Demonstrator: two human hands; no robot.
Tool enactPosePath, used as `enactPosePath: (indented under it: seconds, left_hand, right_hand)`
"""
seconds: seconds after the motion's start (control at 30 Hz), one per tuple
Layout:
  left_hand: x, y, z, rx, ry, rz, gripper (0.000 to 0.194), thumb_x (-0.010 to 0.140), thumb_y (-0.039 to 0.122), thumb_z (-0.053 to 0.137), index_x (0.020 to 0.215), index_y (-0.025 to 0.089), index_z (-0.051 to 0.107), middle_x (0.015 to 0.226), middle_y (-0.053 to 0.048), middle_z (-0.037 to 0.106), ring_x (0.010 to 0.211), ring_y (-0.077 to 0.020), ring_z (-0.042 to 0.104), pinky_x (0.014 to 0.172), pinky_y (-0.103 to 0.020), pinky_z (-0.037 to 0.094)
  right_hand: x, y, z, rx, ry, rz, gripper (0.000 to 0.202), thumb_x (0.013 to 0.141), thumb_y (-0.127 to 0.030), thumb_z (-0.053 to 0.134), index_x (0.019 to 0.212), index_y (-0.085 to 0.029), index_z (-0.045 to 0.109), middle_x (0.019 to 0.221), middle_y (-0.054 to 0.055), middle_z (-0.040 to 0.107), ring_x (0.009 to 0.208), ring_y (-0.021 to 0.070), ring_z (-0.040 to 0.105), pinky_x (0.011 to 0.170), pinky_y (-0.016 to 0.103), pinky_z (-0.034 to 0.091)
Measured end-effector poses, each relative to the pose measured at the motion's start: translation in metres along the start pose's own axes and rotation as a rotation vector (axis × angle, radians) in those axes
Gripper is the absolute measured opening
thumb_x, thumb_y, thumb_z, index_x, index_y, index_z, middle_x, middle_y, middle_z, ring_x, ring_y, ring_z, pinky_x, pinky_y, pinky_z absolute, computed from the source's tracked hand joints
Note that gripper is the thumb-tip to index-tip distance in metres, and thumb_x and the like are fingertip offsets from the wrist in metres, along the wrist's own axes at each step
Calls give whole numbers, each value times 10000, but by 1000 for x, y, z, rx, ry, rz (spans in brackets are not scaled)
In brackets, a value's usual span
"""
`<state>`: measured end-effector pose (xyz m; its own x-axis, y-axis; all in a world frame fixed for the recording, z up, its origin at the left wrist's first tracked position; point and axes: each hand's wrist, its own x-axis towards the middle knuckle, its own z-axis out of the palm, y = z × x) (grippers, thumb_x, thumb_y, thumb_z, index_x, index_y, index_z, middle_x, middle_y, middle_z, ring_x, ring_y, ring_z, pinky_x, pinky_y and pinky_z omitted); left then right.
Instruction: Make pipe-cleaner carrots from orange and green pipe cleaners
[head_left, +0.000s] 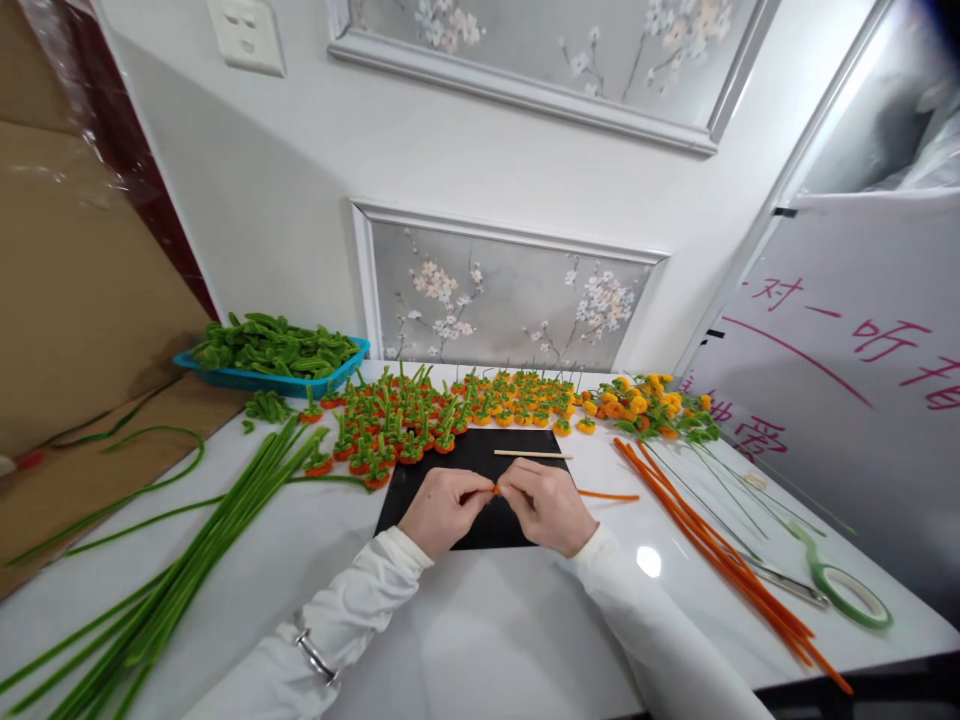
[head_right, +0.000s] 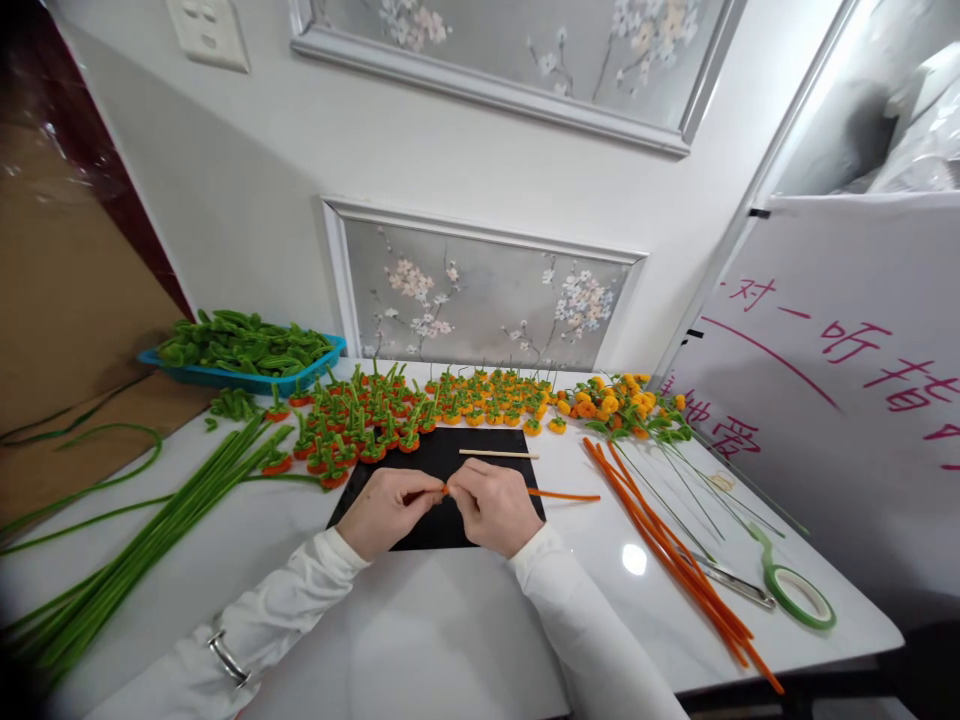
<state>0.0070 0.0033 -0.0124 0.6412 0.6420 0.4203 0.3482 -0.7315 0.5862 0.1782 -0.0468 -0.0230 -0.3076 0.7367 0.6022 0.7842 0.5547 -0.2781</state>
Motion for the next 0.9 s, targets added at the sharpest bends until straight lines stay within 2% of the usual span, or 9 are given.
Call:
enactPosePath:
  seconds: [0.13, 0.23, 0.3, 0.4, 0.53, 0.63, 0.73, 0.83, 0.9]
  left_hand:
    - [-3, -1, 0, 124, 94, 127, 264, 850, 188, 448, 761, 169, 696, 683, -59, 639, 641, -150, 560, 617, -247, 396]
    - [-4, -6, 2, 165, 141, 174, 278, 873, 211, 423, 820, 180, 694, 734, -83, 650, 707, -175, 564, 683, -281, 418]
    - [-4, -8, 3, 129, 156, 156, 272, 874, 227, 425, 841, 182, 692, 769, -88, 660, 742, -183, 566, 723, -298, 424]
    - [-2, -7, 2, -83, 123, -23, 216, 834, 295, 513, 824, 163, 684, 784, -72, 668, 691, -161, 558, 665, -275, 430]
    - [3, -5, -6, -665, -165, -483, 444, 781, 531, 519, 826, 106, 637, 675, -58, 629, 451, -81, 433, 400, -197, 296]
    - [3, -4, -11, -1052, -379, -712, 551, 773, 611, 467, 842, 85, 621, 613, -53, 593, 390, -54, 373, 342, -161, 170]
    - [0, -4, -11, -1207, -484, -717, 411, 736, 496, 605, 768, 87, 615, 558, -25, 562, 354, -21, 301, 334, -148, 106]
    - [-1, -4, -7, -1154, -376, -631, 289, 688, 373, 690, 705, 98, 602, 540, 1, 552, 357, -6, 292, 340, -133, 144]
    - [-1, -2, -5, -956, -309, -532, 273, 708, 366, 666, 685, 98, 619, 534, -8, 565, 371, -25, 352, 355, -143, 237]
  right_hand:
    - [4, -8, 2, 127, 79, 188, 186, 840, -164, 443, 710, -168, 576, 626, -5, 553, 550, 104, 488, 529, 202, 343]
    - [7, -8, 6, 242, 60, 324, 248, 842, -177, 428, 632, -166, 558, 535, -27, 500, 479, 94, 430, 475, 198, 309]
    - [7, -5, 8, 278, 42, 354, 262, 847, -181, 423, 625, -167, 563, 516, -32, 490, 459, 92, 416, 459, 197, 304]
    - [5, -1, 7, 192, 82, 260, 231, 861, -196, 438, 699, -171, 602, 571, -17, 535, 505, 102, 463, 494, 205, 338]
    - [1, 2, 3, 121, 146, 69, 244, 902, -181, 402, 810, -181, 628, 716, 26, 598, 686, 126, 562, 636, 221, 419]
    - [1, 3, 2, 165, 144, -21, 273, 925, -180, 370, 868, -193, 637, 811, 45, 626, 754, 126, 585, 682, 224, 449]
    - [1, 3, 2, 182, 143, -70, 254, 921, -174, 386, 903, -200, 637, 901, 57, 632, 839, 137, 583, 744, 243, 454]
    - [1, 1, 1, 170, 120, -85, 232, 907, -160, 397, 884, -188, 626, 917, 71, 619, 854, 149, 570, 758, 260, 445]
    - [0, -1, -1, 173, 88, -66, 221, 895, -160, 406, 821, -177, 613, 845, 63, 605, 787, 143, 559, 710, 250, 436]
